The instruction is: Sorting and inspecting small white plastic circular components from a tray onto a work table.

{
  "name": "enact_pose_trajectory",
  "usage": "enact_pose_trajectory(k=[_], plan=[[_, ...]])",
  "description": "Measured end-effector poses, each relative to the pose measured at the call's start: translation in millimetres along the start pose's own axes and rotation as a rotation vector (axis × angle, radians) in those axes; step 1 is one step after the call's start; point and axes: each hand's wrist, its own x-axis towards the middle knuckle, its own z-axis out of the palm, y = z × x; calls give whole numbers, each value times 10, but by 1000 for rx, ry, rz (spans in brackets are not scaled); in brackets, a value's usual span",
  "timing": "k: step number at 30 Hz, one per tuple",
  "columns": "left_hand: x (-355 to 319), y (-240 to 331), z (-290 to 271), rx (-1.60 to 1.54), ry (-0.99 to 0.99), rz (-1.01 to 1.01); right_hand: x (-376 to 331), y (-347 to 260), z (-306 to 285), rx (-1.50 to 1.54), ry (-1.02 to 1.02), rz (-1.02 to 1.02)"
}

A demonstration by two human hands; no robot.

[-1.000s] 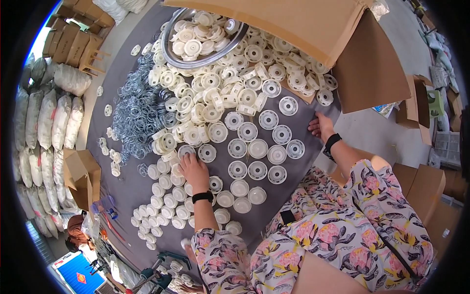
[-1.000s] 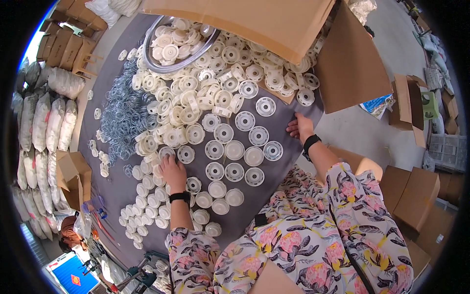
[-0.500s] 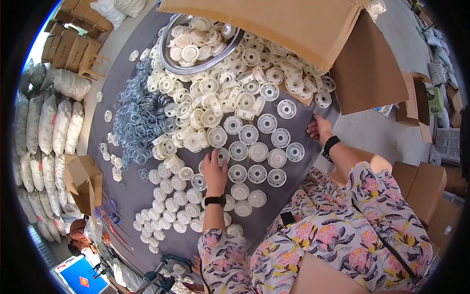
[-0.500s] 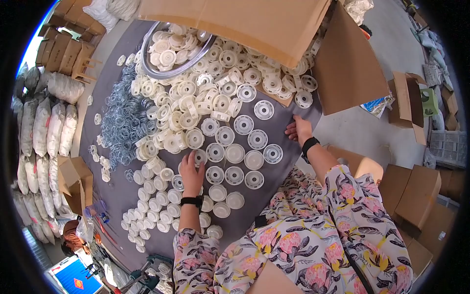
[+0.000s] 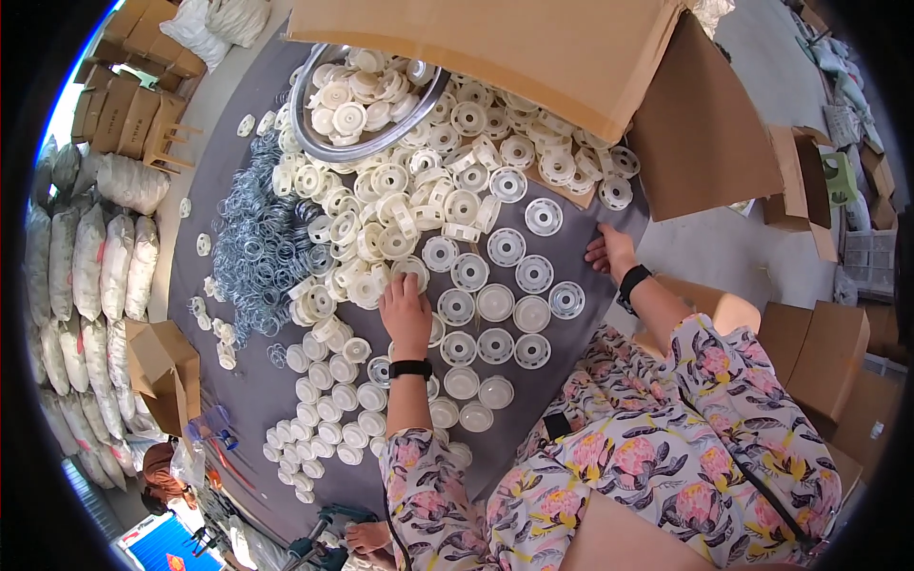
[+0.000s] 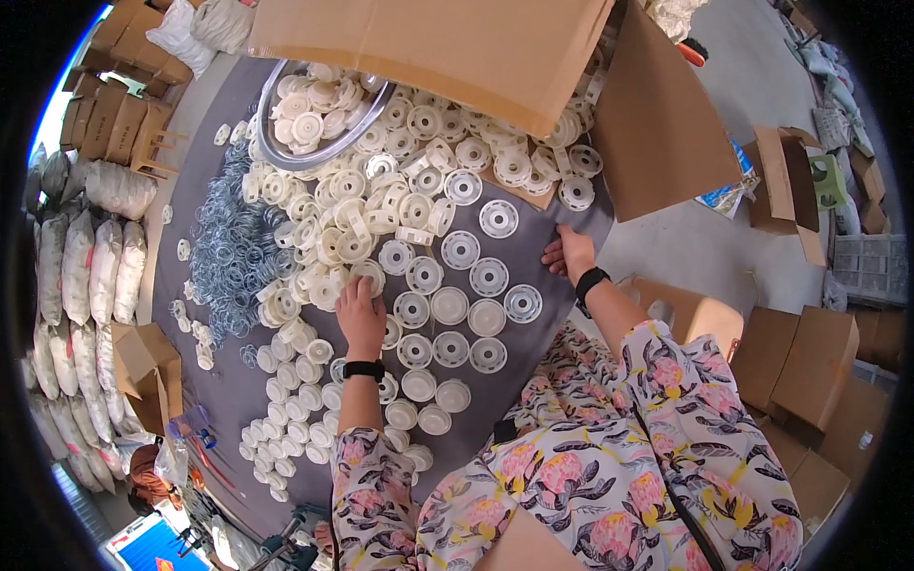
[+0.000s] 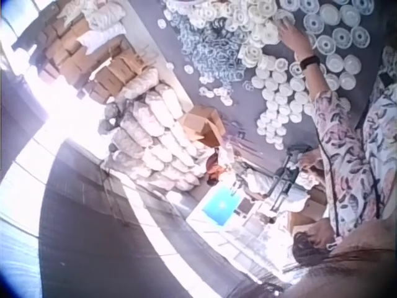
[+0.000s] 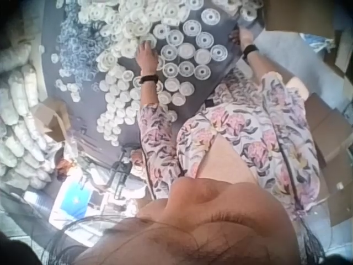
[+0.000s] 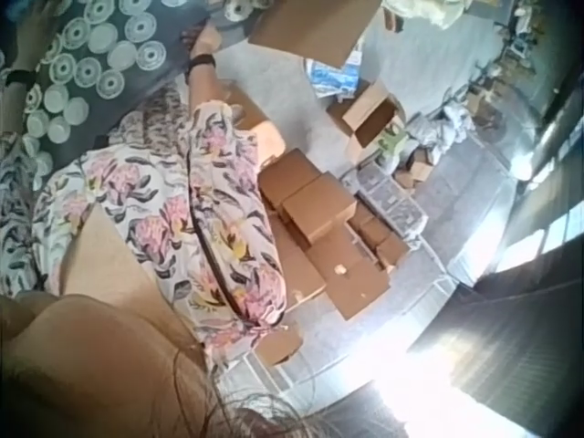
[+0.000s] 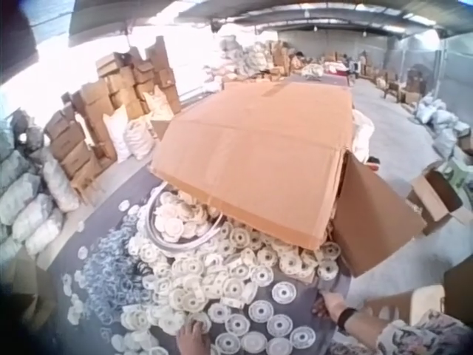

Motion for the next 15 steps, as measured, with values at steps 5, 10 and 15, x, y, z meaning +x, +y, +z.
enact_pose_trajectory(k=[5, 10, 15], plan=[[-206, 235, -66, -208, -161, -34, 1, 11, -42, 9, 18, 6], [-259, 482, -166, -421, -92, -65, -8, -8, -53, -11, 29, -5], [-8, 1250, -37, -597, -96, 172, 6, 9, -61, 33, 7, -10]])
